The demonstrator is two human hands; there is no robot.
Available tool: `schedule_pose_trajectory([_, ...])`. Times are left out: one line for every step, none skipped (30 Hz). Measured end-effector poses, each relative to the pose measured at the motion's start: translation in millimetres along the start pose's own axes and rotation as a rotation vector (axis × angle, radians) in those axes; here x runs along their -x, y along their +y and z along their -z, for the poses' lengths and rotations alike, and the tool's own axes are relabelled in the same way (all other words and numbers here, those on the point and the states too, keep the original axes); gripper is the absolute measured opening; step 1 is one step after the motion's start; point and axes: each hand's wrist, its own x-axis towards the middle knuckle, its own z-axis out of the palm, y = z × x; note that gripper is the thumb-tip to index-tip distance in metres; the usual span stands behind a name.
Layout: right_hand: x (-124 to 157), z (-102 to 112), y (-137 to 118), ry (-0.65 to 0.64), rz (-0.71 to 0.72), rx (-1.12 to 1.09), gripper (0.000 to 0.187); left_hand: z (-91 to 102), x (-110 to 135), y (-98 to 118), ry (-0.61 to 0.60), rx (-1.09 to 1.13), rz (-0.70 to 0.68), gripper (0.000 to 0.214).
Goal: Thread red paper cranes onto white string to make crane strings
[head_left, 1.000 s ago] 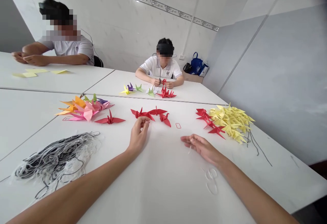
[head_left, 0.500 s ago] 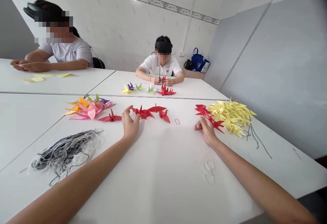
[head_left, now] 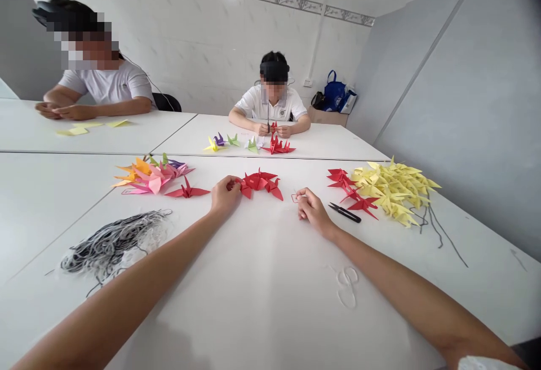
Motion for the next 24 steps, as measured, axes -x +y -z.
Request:
schedule_pose_trajectory([-3, -2, 2, -0.029, -0.01, 0.005, 0.021, -0.3, 1, 1, -0.013, 0.004, -0.01, 0.018])
schedule_pose_trajectory([-6, -3, 4, -0.047, -0.016, 0.011, 0.021, -0.4, 1, 1, -0.017, 0.008, -0.019, 0.017])
schedule_pose_trajectory([-9, -4, 6, -0.055, -0.02, 0.017, 0.02, -0.4, 2, 1, -0.01, 0.011, -0.024, 0.017])
schedule_pose_trajectory([-13, -4, 7, -0.059, -0.025, 0.026, 0.019, -0.2, 2, 1, 0.008, 0.015, -0.025, 0.018])
schedule_pose_trajectory([-16, -5, 8, -0.06, -0.031, 0.038, 0.018, 0.1, 2, 0, 0.036, 0.02, -0.023, 0.018])
schedule_pose_trajectory([-19, -5, 10, -0.059, -0.038, 0.05, 0.016, 0.5, 2, -1, 0.068, 0.027, -0.021, 0.019])
schedule_pose_trajectory([-22, -6, 11, -0.056, -0.044, 0.063, 0.015, 1.1, 2, -2, 0.103, 0.036, -0.019, 0.019])
schedule_pose_trajectory([-25, -7, 12, -0.052, -0.048, 0.076, 0.015, 1.7, 2, -3, 0.135, 0.046, -0.023, 0.02])
schedule_pose_trajectory([-27, -9, 13, -0.05, -0.05, 0.089, 0.014, 2.3, 2, -4, 0.164, 0.057, -0.033, 0.02])
schedule_pose_trajectory([-28, -10, 14, -0.047, -0.05, 0.102, 0.015, 2.8, 2, -5, 0.187, 0.068, -0.051, 0.02])
schedule_pose_trajectory([-30, -12, 15, -0.047, -0.047, 0.115, 0.015, 3.0, 2, -5, 0.205, 0.078, -0.076, 0.02])
schedule_pose_trajectory([-31, -13, 15, -0.046, -0.04, 0.128, 0.016, 2.9, 3, -4, 0.22, 0.086, -0.109, 0.02])
schedule_pose_trajectory([-32, -14, 14, -0.045, -0.03, 0.14, 0.017, 2.4, 4, -2, 0.229, 0.093, -0.149, 0.02])
schedule_pose_trajectory([-32, -15, 14, -0.043, -0.016, 0.153, 0.018, 1.6, 6, 0, 0.234, 0.096, -0.196, 0.019])
schedule_pose_trajectory([-32, -16, 13, -0.038, 0.004, 0.167, 0.018, 0.4, 8, 3, 0.233, 0.095, -0.247, 0.017])
schedule_pose_trajectory([-32, -17, 11, -0.03, 0.03, 0.182, 0.018, -1.1, 12, 7, 0.22, 0.092, -0.295, 0.015])
schedule_pose_trajectory([-32, -18, 10, -0.021, 0.062, 0.198, 0.018, -2.7, 15, 10, 0.196, 0.089, -0.342, 0.013])
schedule_pose_trajectory([-32, -18, 8, -0.011, 0.095, 0.216, 0.018, -4.3, 19, 14, 0.171, 0.086, -0.386, 0.012])
schedule_pose_trajectory([-31, -18, 7, -0.003, 0.129, 0.233, 0.017, -5.7, 23, 17, 0.14, 0.084, -0.441, 0.012])
schedule_pose_trajectory([-30, -19, 6, 0.001, 0.16, 0.248, 0.017, -6.9, 27, 20, 0.112, 0.08, -0.521, 0.013])
schedule_pose_trajectory([-30, -19, 5, -0.001, 0.188, 0.262, 0.016, -7.8, 30, 23, 0.09, 0.082, -0.58, 0.013])
schedule_pose_trajectory([-29, -19, 4, -0.009, 0.212, 0.273, 0.015, -8.5, 33, 25, 0.068, 0.085, -0.616, 0.013])
schedule_pose_trajectory([-28, -19, 4, -0.024, 0.234, 0.283, 0.015, -9.1, 36, 27, 0.053, 0.093, -0.633, 0.013])
schedule_pose_trajectory([-27, -19, 4, -0.04, 0.253, 0.292, 0.014, -9.7, 38, 28, 0.039, 0.107, -0.625, 0.012])
